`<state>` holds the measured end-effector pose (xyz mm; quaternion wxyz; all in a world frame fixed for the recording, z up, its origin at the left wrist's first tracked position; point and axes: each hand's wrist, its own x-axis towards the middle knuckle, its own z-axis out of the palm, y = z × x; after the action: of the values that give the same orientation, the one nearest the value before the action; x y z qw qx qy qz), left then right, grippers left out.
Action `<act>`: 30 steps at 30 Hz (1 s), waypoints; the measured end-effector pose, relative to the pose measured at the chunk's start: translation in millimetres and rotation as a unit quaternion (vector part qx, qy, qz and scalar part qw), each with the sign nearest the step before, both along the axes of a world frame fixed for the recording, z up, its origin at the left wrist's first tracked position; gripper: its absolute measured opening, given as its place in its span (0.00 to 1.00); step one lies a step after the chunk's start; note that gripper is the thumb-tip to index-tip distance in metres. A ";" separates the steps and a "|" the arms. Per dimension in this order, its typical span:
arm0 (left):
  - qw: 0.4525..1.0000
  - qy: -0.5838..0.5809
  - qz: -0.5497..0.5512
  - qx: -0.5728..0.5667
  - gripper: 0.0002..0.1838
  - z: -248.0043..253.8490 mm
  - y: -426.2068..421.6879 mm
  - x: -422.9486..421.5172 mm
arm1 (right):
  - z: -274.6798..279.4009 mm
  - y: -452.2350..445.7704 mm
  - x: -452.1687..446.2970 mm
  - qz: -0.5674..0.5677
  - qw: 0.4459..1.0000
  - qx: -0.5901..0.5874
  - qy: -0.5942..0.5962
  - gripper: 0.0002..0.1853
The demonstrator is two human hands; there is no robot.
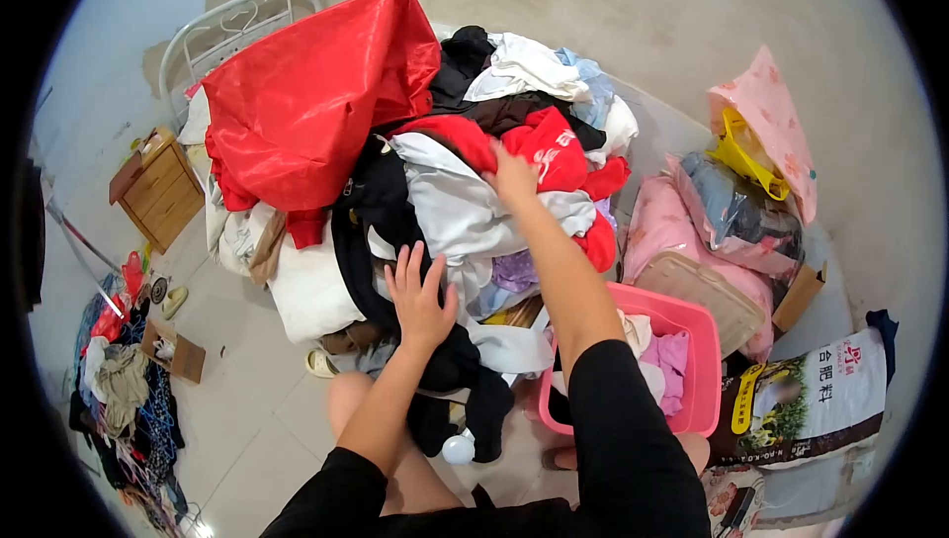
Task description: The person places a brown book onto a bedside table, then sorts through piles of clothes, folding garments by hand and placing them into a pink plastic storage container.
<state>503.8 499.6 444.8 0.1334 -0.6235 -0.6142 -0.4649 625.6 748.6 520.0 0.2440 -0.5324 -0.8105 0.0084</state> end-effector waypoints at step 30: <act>0.989 0.124 -0.074 -0.006 0.44 104.0 -85.6 48.2 | 70.3 -332.5 260.7 0.097 0.581 -0.221 0.777 0.14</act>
<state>551.9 414.0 548.8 0.1699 -0.7210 -0.5478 -0.3888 886.3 416.0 590.3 0.6533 -0.2778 -0.3311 0.6216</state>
